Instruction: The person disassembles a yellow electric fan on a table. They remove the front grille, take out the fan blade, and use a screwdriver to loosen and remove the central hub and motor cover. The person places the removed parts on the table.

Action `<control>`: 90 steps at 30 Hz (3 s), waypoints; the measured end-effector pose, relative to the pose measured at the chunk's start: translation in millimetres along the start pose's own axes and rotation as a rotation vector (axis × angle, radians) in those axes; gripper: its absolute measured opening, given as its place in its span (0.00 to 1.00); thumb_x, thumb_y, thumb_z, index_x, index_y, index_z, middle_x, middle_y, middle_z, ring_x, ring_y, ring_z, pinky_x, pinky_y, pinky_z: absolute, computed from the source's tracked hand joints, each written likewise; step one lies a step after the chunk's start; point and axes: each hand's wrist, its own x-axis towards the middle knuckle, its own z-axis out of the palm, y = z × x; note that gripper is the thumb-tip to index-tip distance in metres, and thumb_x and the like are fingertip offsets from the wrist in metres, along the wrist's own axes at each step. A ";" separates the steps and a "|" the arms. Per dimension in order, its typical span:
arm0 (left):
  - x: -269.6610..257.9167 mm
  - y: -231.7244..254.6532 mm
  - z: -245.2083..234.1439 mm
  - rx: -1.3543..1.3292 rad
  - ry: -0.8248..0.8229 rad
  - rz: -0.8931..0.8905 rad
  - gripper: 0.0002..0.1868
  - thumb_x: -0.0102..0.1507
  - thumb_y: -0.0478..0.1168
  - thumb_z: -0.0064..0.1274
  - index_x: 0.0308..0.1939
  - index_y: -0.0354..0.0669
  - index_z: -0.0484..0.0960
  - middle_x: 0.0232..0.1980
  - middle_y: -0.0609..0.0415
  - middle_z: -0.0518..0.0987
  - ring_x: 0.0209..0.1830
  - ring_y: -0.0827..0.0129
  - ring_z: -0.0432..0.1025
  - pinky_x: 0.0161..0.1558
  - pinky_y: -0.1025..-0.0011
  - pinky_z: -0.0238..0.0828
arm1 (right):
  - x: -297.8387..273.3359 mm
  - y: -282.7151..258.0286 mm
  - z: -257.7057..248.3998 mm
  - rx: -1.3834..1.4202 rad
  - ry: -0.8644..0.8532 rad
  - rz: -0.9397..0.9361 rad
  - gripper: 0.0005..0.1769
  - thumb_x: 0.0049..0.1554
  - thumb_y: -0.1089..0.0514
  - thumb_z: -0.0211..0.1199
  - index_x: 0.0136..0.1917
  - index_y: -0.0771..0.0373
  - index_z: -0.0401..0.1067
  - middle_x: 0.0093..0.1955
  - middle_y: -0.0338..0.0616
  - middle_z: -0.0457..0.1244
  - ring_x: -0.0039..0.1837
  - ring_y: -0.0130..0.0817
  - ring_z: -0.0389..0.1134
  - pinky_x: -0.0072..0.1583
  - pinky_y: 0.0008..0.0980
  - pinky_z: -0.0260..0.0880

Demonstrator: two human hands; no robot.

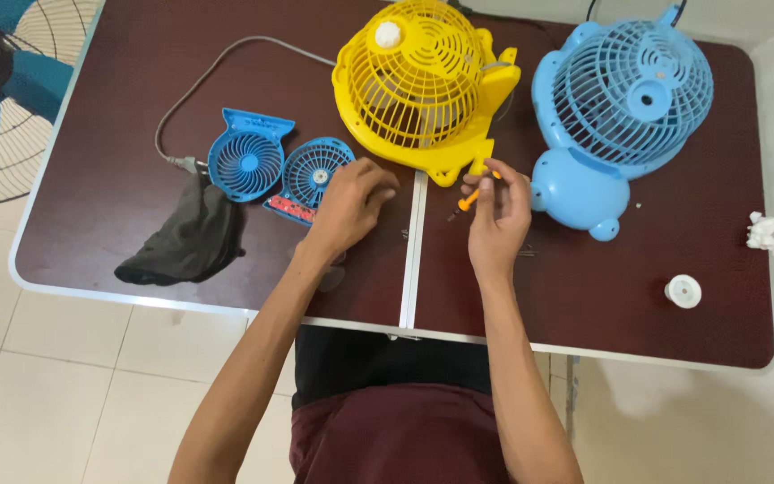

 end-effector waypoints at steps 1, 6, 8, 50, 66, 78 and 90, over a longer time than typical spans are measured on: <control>4.1 -0.7 -2.3 0.012 0.072 0.017 0.10 0.62 0.33 0.61 0.47 0.42 0.83 0.48 0.48 0.77 0.52 0.54 0.70 0.55 0.62 0.63 | 3.0 0.9 -1.5 -0.001 -0.015 -0.013 0.10 0.69 0.65 0.49 0.62 0.67 0.68 0.57 0.40 0.58 0.55 0.26 0.70 0.56 0.29 0.76; 31.3 -13.5 -13.3 0.092 0.244 0.000 0.30 0.60 0.35 0.64 0.65 0.44 0.72 0.62 0.42 0.67 0.65 0.48 0.64 0.62 0.53 0.55 | 21.4 10.2 -7.0 -0.181 -0.064 -0.058 0.16 0.71 0.68 0.42 0.61 0.67 0.71 0.54 0.41 0.57 0.47 0.26 0.64 0.47 0.27 0.70; 43.5 -23.0 -17.5 0.069 0.235 -0.019 0.33 0.62 0.36 0.64 0.70 0.48 0.69 0.66 0.43 0.66 0.70 0.49 0.62 0.67 0.52 0.53 | 26.5 14.7 -4.3 -0.276 -0.065 0.039 0.15 0.69 0.68 0.46 0.63 0.66 0.71 0.55 0.43 0.57 0.45 0.29 0.62 0.46 0.29 0.67; 140.1 -77.7 -31.6 -0.427 -0.067 -0.177 0.42 0.69 0.65 0.45 0.81 0.47 0.57 0.84 0.44 0.57 0.84 0.52 0.52 0.78 0.56 0.43 | 65.9 13.0 30.6 -0.735 -0.114 -0.102 0.59 0.50 0.44 0.79 0.80 0.68 0.49 0.71 0.61 0.52 0.72 0.54 0.58 0.69 0.45 0.62; 115.5 -41.9 -37.7 -0.237 -0.072 -0.029 0.70 0.38 0.34 0.80 0.79 0.48 0.51 0.81 0.45 0.52 0.82 0.49 0.50 0.75 0.57 0.48 | 62.5 12.7 29.1 -0.613 -0.073 -0.134 0.60 0.40 0.57 0.86 0.76 0.66 0.52 0.71 0.56 0.54 0.73 0.52 0.58 0.72 0.46 0.60; 94.7 -23.5 -39.1 -0.188 0.057 0.074 0.67 0.39 0.30 0.78 0.78 0.46 0.54 0.78 0.43 0.57 0.81 0.44 0.53 0.76 0.56 0.52 | 59.1 10.4 23.4 -0.610 -0.088 -0.187 0.60 0.41 0.55 0.86 0.77 0.63 0.53 0.72 0.51 0.55 0.74 0.49 0.59 0.70 0.45 0.61; 103.7 -38.8 -14.5 -0.063 0.118 -0.137 0.68 0.38 0.43 0.83 0.76 0.45 0.56 0.75 0.43 0.59 0.76 0.46 0.58 0.71 0.49 0.53 | 87.4 4.6 14.1 -0.829 -0.170 -0.160 0.60 0.38 0.53 0.85 0.78 0.63 0.56 0.70 0.52 0.58 0.67 0.53 0.57 0.66 0.48 0.60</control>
